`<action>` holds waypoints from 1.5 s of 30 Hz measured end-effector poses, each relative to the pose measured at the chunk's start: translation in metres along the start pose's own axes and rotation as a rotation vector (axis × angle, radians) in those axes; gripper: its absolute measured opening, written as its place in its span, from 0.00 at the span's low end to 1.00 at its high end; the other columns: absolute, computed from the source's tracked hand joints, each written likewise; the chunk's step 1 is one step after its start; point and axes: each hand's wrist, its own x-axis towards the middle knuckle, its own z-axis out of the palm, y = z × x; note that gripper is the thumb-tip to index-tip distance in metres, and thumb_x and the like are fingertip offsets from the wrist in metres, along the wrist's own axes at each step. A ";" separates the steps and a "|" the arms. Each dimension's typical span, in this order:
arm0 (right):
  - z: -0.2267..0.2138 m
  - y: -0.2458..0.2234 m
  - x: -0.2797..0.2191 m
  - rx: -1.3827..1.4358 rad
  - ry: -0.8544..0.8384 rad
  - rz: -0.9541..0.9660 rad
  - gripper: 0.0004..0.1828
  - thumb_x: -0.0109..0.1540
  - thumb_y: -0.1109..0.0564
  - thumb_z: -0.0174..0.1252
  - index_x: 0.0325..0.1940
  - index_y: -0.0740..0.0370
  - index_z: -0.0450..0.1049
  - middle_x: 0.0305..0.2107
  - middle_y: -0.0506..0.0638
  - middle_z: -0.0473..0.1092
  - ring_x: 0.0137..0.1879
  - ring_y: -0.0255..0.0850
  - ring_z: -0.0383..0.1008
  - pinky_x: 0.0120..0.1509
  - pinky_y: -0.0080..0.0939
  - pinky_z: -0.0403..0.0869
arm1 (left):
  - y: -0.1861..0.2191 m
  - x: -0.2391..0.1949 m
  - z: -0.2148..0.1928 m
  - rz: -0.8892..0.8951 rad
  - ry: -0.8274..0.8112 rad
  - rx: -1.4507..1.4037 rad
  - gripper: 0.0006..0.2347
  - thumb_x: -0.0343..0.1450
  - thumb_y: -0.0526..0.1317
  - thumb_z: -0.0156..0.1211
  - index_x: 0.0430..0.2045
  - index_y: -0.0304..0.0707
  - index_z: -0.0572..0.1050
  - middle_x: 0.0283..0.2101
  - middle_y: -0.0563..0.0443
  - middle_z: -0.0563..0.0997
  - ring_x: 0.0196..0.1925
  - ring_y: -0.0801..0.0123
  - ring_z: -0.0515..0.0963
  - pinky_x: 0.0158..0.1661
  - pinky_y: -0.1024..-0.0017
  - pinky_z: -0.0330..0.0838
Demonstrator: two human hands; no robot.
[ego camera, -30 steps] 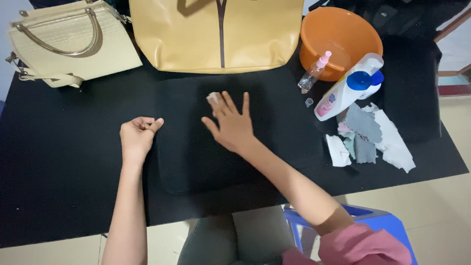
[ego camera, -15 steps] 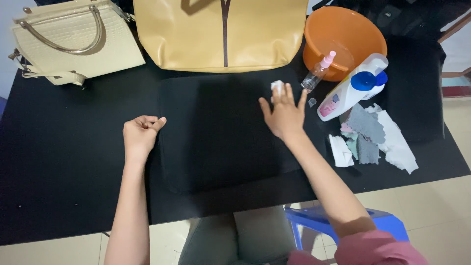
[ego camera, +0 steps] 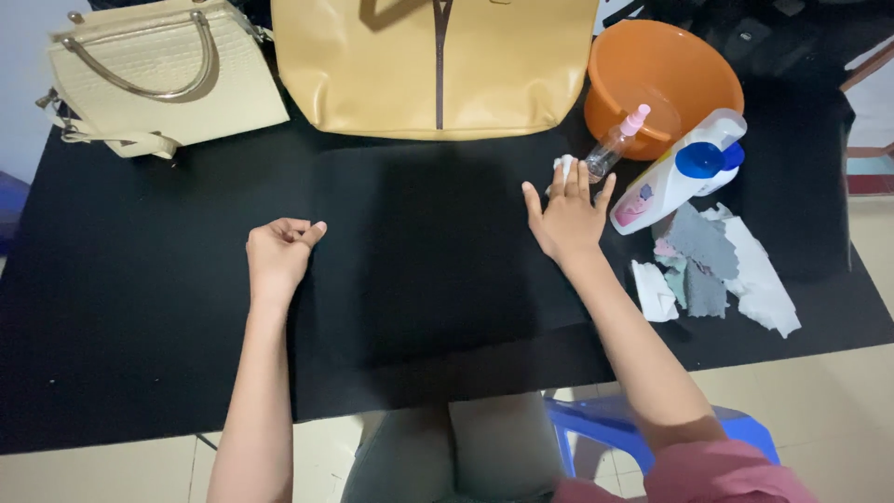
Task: Cleaning and polishing a black leather component using cleaning solution and small pieces of cloth.
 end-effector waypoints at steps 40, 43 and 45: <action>0.013 -0.202 0.024 0.148 0.053 -0.638 0.39 0.71 0.30 0.33 0.72 0.62 0.63 0.70 0.62 0.59 0.80 0.51 0.53 0.80 0.76 0.29 | -0.028 0.083 0.000 0.094 0.072 0.036 0.09 0.69 0.37 0.69 0.34 0.28 0.82 0.17 0.55 0.73 0.22 0.74 0.74 0.24 0.76 0.65; -0.002 -0.186 0.025 0.088 -0.004 -0.601 0.39 0.72 0.29 0.29 0.74 0.59 0.60 0.73 0.59 0.55 0.81 0.49 0.48 0.81 0.75 0.27 | -0.022 0.081 -0.002 0.068 0.074 0.023 0.09 0.69 0.37 0.69 0.34 0.28 0.82 0.17 0.55 0.73 0.22 0.75 0.73 0.25 0.76 0.65; -0.007 -0.175 0.026 0.073 -0.042 -0.581 0.40 0.72 0.29 0.27 0.76 0.57 0.58 0.75 0.57 0.53 0.82 0.48 0.45 0.81 0.74 0.27 | -0.017 0.078 -0.002 0.061 0.073 0.013 0.09 0.69 0.37 0.69 0.35 0.28 0.82 0.16 0.55 0.73 0.22 0.76 0.73 0.25 0.77 0.66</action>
